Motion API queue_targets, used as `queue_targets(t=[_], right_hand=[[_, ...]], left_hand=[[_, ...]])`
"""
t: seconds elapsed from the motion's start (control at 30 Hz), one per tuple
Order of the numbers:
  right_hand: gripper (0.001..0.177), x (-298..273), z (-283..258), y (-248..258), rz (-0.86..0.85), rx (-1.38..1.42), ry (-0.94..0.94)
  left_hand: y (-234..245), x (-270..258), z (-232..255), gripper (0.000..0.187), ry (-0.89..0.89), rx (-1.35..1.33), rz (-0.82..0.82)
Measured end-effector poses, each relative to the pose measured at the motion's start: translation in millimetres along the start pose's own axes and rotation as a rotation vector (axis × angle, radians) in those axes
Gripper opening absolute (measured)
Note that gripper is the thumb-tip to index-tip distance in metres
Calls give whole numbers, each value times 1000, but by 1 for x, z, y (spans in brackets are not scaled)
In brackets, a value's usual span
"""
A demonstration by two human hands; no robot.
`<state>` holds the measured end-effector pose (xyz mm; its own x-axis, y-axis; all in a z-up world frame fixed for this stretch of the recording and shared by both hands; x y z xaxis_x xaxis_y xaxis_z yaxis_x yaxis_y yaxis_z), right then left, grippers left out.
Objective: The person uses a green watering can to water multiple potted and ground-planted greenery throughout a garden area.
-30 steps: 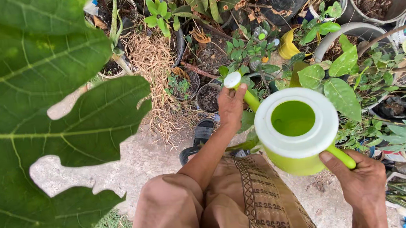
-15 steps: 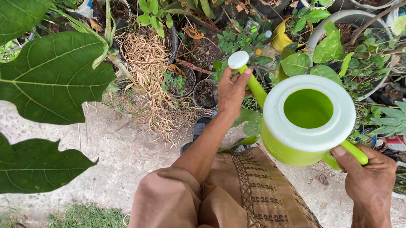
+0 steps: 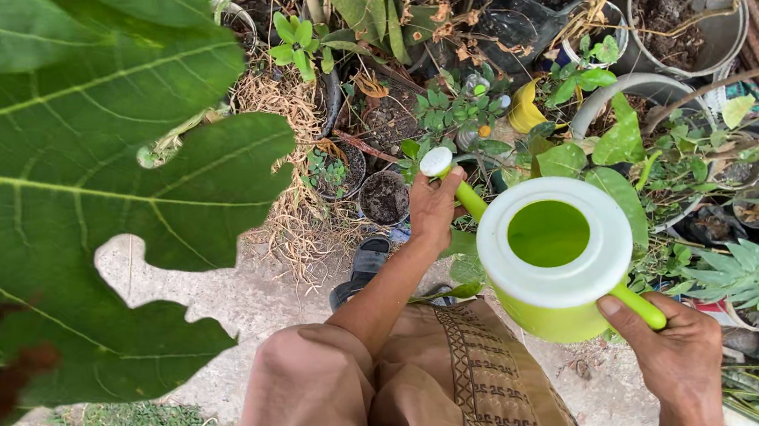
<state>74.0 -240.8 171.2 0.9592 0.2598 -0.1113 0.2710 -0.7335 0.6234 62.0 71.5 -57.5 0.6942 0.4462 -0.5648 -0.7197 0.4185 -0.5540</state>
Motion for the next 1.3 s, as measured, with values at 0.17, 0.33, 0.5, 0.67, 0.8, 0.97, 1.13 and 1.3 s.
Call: queue_targets(t=[0.17, 0.33, 0.5, 0.67, 0.8, 0.97, 1.13, 1.3], right_hand=[[21, 15, -4, -18, -51, -43, -57], [18, 22, -20, -27, -40, -28, -28], [20, 22, -22, -27, -2, 69, -69], [20, 19, 2, -14, 49, 163, -65], [19, 16, 27, -1, 81, 441, -11], [21, 1, 48, 21, 129, 381, -23], [24, -11, 52, 37, 129, 426, 27], [27, -11, 42, 46, 154, 298, 12]], left_hand=[[18, 13, -4, 40, 14, -63, 34], [26, 16, 12, 40, -55, -38, 52], [23, 16, 24, 39, -48, -25, 72], [0, 6, 42, 39, -130, -11, 10], [-31, 3, 53, 40, -303, 6, -114], [-64, -2, 46, 38, -314, 26, -173], [-88, -15, 39, 39, -252, 54, -206], [-102, -11, 36, 39, -269, 131, -241]])
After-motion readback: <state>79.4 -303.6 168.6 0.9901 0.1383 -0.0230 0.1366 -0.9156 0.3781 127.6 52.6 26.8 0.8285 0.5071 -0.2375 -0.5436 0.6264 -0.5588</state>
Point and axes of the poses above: each hand's wrist, its own x-axis towards the middle knuckle, its own y-axis out of the back of the hand, z = x × y, the point moved 9 cm from there along x, towards the middle knuckle, and after that the axes turned 5 degrees about y, right-handed, at the moved point
